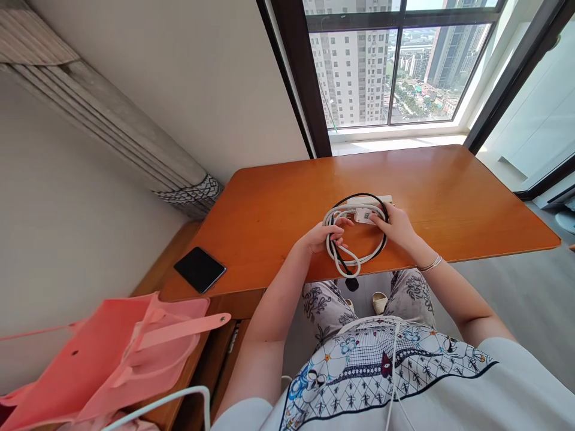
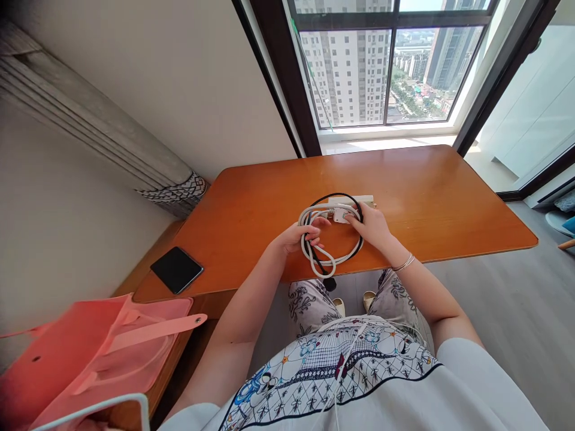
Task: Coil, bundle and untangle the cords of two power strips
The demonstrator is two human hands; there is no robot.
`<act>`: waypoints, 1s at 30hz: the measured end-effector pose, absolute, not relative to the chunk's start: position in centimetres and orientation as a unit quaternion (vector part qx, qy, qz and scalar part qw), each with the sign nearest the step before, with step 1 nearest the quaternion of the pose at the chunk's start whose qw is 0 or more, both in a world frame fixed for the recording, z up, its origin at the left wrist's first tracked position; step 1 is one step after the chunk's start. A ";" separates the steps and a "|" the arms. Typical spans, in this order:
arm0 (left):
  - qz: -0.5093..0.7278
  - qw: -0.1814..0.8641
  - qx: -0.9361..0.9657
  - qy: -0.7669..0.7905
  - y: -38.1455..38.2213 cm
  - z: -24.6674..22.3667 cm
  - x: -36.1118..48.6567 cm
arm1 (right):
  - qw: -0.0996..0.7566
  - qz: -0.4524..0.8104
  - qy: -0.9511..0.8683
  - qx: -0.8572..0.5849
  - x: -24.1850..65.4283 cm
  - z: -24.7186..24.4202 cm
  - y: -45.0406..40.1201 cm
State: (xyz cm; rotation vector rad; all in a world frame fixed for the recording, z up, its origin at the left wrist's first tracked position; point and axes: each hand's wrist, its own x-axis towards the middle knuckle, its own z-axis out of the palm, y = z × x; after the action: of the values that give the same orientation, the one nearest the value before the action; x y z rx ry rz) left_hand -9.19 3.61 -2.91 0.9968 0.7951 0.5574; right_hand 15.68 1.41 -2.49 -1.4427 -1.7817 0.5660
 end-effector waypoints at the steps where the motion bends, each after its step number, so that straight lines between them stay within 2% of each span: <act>1: 0.258 0.763 0.463 0.370 3.6 -2.8 -9.2 | 0.343 0.179 -0.713 -0.585 15.7 -2.1 1.9; 6: 0.254 0.728 0.482 0.415 3.9 -2.1 -9.3 | 0.219 0.072 -0.762 -0.605 16.1 -0.9 4.4; 11: 0.267 0.705 0.479 0.450 4.1 -2.0 -9.5 | 0.060 0.122 -0.812 -0.568 15.5 0.4 6.8; 15: 0.291 0.688 0.467 0.472 4.1 -2.1 -9.7 | 0.000 0.144 -0.821 -0.553 14.8 1.0 8.1; 27: 0.348 0.685 0.405 0.495 2.6 -2.7 -10.9 | 0.028 0.103 -0.808 -0.579 14.6 -0.4 8.3; 30: 0.396 0.677 0.388 0.484 2.0 -2.7 -10.1 | 0.092 0.078 -0.816 -0.566 14.3 -0.3 7.1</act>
State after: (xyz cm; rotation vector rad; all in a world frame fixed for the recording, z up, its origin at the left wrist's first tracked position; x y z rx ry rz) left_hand -10.07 1.95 -2.73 0.8717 1.0876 0.8888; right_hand 14.30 7.15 -0.29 -1.6802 -2.4233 0.2305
